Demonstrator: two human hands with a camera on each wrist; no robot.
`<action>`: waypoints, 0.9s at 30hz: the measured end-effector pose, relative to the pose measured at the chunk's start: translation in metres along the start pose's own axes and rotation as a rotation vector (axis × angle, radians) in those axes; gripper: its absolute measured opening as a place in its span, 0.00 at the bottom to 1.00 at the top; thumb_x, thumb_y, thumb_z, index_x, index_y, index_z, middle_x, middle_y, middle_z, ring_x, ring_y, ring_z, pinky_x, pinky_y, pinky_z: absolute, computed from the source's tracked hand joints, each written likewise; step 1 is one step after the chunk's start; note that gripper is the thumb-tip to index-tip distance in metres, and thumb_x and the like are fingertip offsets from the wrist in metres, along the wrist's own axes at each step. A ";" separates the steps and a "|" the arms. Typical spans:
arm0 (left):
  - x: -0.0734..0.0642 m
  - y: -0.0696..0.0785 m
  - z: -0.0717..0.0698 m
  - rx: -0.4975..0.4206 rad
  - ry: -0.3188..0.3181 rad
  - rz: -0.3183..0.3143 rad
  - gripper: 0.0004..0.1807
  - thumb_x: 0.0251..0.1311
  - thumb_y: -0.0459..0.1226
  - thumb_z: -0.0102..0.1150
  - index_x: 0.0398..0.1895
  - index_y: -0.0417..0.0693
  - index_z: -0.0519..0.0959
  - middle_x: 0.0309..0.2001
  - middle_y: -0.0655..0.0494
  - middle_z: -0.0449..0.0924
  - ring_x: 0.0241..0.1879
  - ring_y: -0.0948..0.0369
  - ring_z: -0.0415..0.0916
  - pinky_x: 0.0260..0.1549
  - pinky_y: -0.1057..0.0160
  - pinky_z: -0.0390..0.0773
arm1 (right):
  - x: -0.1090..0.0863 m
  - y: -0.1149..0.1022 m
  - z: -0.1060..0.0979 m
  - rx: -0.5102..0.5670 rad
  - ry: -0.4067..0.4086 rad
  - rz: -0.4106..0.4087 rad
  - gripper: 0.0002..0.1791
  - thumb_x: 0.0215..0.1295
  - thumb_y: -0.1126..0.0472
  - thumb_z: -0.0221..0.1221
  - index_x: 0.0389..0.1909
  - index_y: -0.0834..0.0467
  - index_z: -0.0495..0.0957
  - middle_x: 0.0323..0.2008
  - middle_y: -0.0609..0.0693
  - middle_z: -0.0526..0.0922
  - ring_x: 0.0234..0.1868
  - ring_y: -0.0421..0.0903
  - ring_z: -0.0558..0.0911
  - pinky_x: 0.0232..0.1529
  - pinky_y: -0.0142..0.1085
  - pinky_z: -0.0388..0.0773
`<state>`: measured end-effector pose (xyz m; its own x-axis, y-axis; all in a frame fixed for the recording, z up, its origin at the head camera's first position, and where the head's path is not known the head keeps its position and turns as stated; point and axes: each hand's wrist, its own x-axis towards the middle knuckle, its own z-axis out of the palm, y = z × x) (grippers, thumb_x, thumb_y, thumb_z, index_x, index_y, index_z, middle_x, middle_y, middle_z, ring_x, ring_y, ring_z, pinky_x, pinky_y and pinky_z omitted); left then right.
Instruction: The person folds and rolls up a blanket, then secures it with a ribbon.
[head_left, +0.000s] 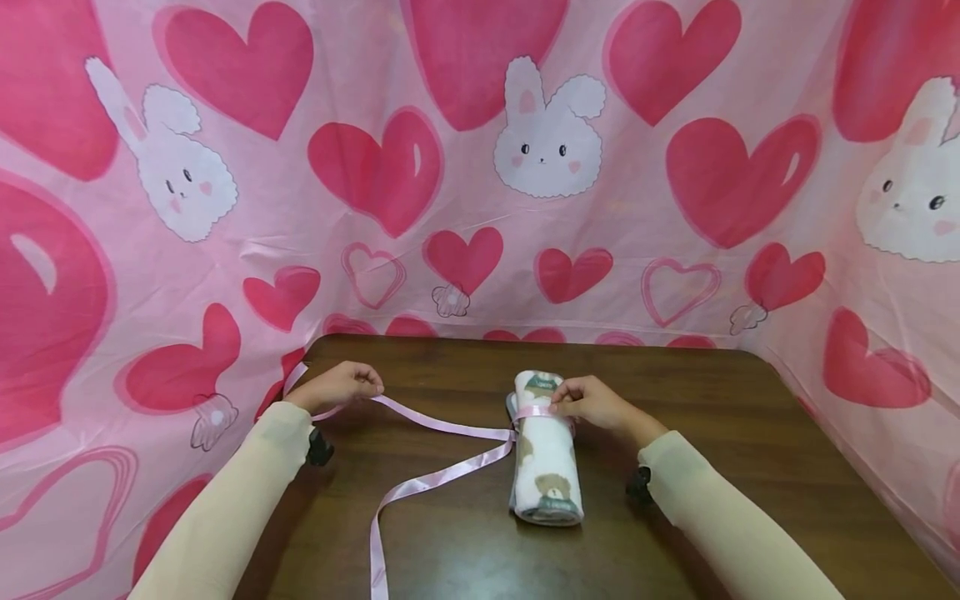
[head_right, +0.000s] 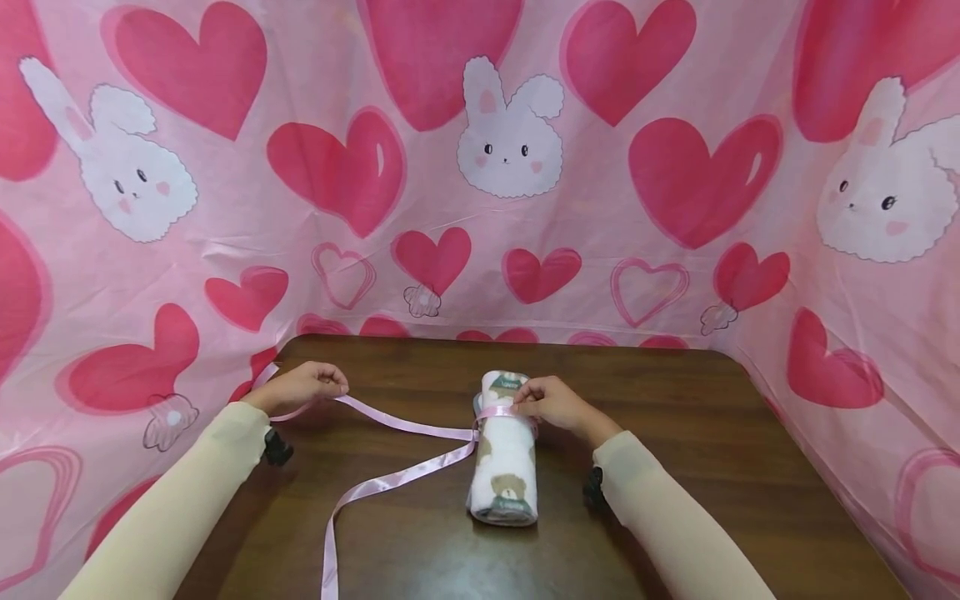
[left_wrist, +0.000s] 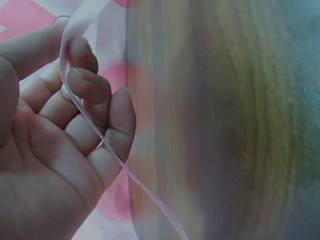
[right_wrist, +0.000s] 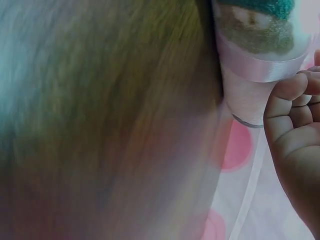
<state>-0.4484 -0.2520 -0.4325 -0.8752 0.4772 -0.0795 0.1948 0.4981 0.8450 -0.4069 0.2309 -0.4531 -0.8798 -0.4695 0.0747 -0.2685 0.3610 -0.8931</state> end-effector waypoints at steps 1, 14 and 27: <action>0.001 0.000 0.000 -0.016 0.010 -0.003 0.13 0.63 0.32 0.60 0.43 0.27 0.76 0.33 0.47 0.78 0.40 0.42 0.72 0.44 0.46 0.74 | 0.000 0.001 0.000 0.009 0.015 0.000 0.08 0.61 0.62 0.66 0.36 0.63 0.82 0.23 0.53 0.76 0.23 0.50 0.72 0.25 0.47 0.75; 0.007 0.012 -0.003 -0.201 0.065 -0.008 0.08 0.63 0.32 0.61 0.39 0.35 0.77 0.30 0.46 0.74 0.29 0.54 0.69 0.32 0.55 0.72 | -0.011 0.010 0.005 0.121 0.104 0.054 0.13 0.62 0.61 0.66 0.39 0.68 0.81 0.25 0.58 0.77 0.25 0.51 0.75 0.28 0.46 0.78; 0.016 0.049 0.002 -0.083 0.037 0.053 0.13 0.62 0.35 0.62 0.44 0.32 0.76 0.33 0.48 0.79 0.32 0.55 0.74 0.32 0.60 0.76 | -0.007 0.000 0.005 -0.064 0.043 -0.010 0.07 0.59 0.63 0.67 0.35 0.63 0.81 0.25 0.52 0.76 0.26 0.48 0.73 0.27 0.45 0.77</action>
<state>-0.4517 -0.2185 -0.3933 -0.8806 0.4736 -0.0157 0.2050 0.4107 0.8884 -0.3991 0.2303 -0.4561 -0.8927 -0.4385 0.1039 -0.3007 0.4078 -0.8621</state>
